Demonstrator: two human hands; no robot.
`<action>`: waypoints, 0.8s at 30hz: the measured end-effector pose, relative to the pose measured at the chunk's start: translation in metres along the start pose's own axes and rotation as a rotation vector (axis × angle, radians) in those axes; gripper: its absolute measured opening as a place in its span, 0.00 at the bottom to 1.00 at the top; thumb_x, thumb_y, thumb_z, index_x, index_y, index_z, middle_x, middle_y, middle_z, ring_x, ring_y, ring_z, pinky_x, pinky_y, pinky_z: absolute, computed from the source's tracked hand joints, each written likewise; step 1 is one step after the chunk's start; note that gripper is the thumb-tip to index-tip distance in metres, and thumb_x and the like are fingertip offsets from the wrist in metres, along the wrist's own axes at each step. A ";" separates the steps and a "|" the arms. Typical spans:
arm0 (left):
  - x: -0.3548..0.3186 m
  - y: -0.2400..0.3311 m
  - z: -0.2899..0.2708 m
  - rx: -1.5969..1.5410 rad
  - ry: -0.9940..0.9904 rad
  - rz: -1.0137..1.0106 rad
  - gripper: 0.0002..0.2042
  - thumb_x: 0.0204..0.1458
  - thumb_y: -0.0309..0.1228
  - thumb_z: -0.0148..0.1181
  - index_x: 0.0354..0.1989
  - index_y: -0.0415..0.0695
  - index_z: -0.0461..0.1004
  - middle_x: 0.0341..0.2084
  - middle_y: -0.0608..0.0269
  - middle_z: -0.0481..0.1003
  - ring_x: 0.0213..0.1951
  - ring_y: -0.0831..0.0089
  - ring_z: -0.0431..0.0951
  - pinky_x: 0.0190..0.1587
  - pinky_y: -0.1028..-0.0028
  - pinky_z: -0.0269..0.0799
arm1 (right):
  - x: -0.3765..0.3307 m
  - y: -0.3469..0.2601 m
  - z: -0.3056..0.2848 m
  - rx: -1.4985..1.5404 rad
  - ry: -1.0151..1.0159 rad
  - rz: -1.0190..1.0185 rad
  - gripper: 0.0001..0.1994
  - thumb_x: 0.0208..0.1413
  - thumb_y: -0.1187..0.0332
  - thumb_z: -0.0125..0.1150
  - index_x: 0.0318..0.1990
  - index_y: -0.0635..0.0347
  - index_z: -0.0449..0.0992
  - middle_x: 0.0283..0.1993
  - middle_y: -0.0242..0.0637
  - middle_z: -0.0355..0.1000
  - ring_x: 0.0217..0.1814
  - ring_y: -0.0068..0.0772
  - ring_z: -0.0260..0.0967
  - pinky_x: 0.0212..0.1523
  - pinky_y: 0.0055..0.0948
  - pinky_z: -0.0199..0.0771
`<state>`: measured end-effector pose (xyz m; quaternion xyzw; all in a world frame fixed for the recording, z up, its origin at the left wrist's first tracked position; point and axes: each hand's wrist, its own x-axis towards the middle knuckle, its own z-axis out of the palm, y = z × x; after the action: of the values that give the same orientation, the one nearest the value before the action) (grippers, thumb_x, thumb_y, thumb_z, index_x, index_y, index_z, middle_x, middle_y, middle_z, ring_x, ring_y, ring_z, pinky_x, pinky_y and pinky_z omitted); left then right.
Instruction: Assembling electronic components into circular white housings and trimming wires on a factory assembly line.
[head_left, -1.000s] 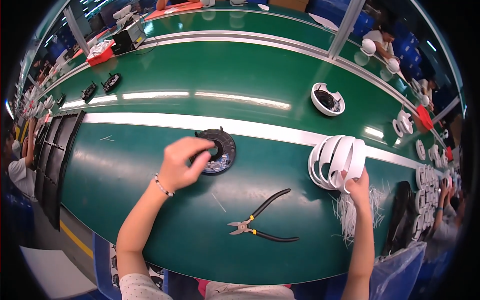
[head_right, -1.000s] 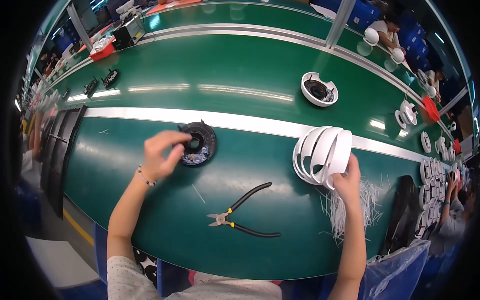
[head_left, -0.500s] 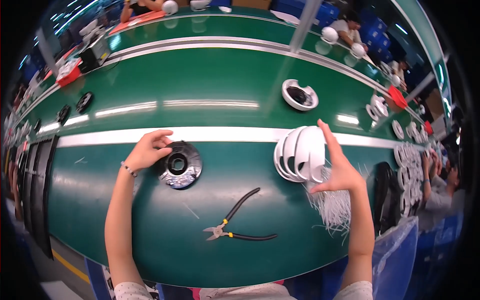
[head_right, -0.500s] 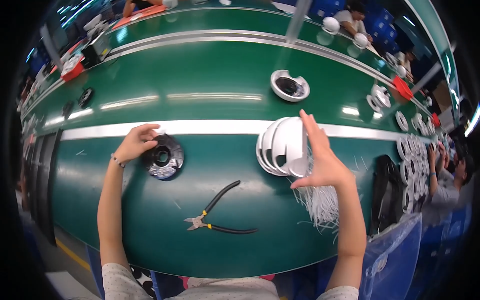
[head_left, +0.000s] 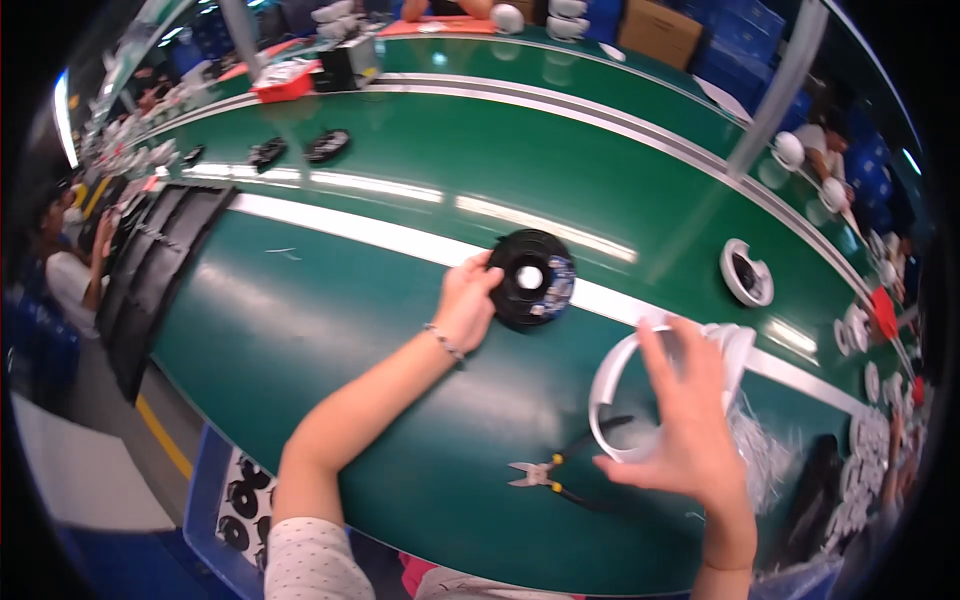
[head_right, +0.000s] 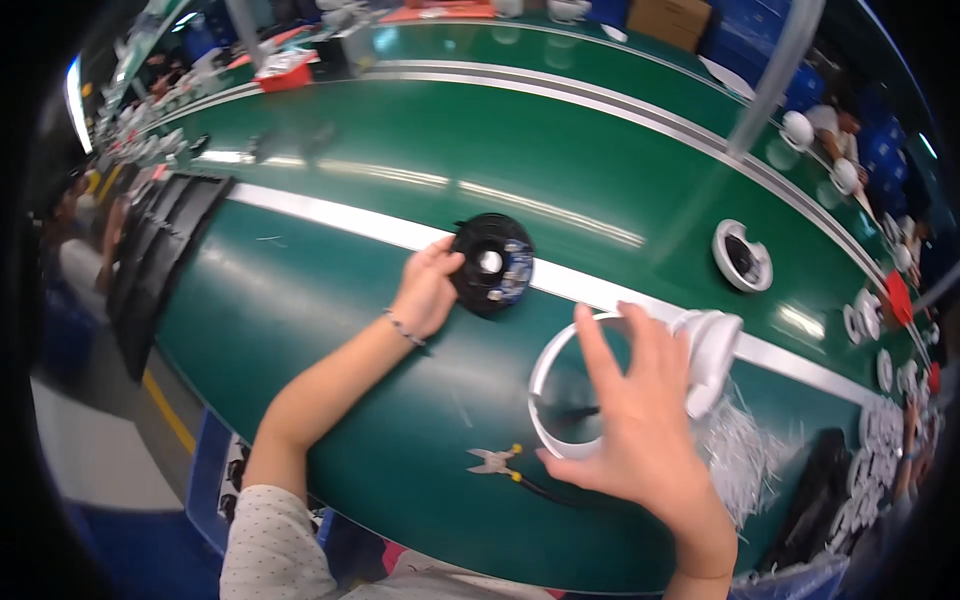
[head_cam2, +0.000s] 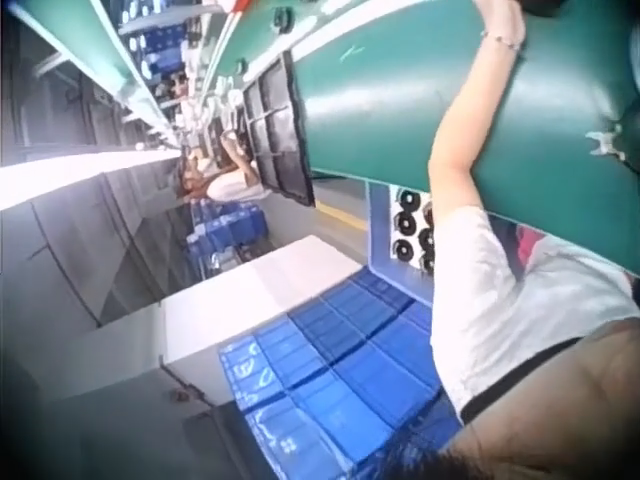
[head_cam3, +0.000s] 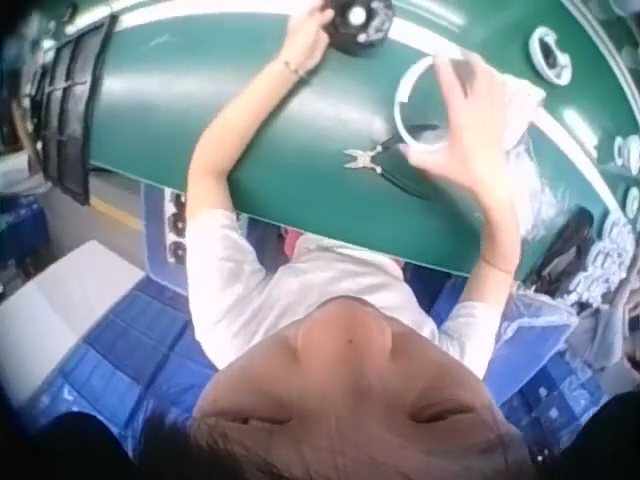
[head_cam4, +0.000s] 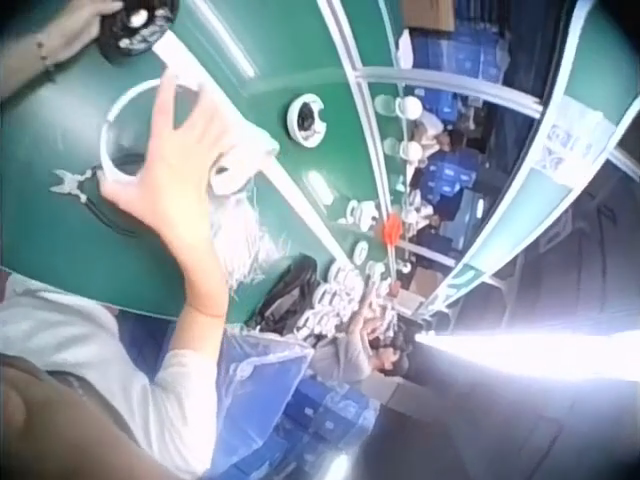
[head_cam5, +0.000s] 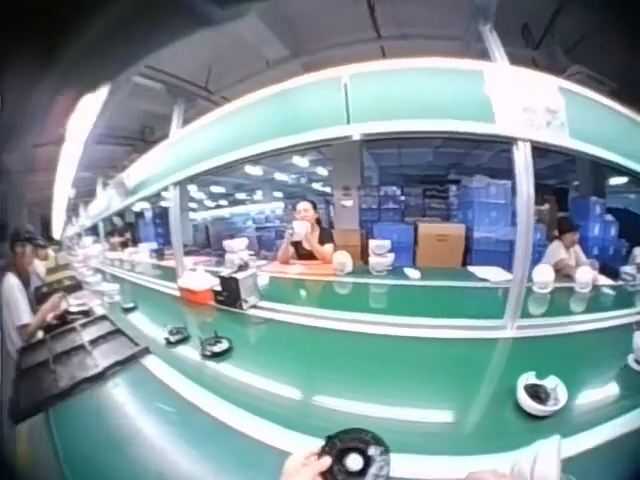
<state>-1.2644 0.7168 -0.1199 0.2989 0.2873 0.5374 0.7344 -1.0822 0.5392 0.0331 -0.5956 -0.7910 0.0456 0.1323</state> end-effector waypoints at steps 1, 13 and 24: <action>0.000 -0.001 0.007 -0.057 0.019 -0.003 0.14 0.50 0.17 0.43 0.47 0.34 0.61 0.40 0.56 0.70 0.42 0.70 0.71 0.47 0.72 0.68 | 0.010 0.003 0.015 -0.007 -0.001 0.003 0.51 0.19 0.55 0.69 0.58 0.62 0.53 0.54 0.57 0.50 0.54 0.56 0.49 0.54 0.50 0.48; 0.006 0.021 -0.023 -0.224 0.045 0.072 0.13 0.48 0.15 0.40 0.43 0.34 0.61 0.39 0.53 0.68 0.43 0.65 0.71 0.48 0.65 0.68 | 0.074 0.053 0.073 0.128 -0.493 -0.101 0.66 0.10 0.53 0.76 0.63 0.58 0.39 0.66 0.54 0.30 0.68 0.59 0.23 0.60 0.57 0.39; -0.023 0.012 0.006 -0.024 -0.151 0.061 0.28 0.43 0.09 0.44 0.54 0.40 0.49 0.51 0.56 0.61 0.53 0.68 0.63 0.53 0.69 0.63 | 0.088 0.030 0.103 1.163 0.461 0.317 0.56 0.25 0.60 0.75 0.61 0.66 0.40 0.60 0.55 0.48 0.62 0.46 0.49 0.59 0.35 0.52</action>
<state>-1.2737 0.6969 -0.1049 0.3385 0.2156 0.5389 0.7406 -1.1038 0.6409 -0.0592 -0.5306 -0.4909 0.3569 0.5917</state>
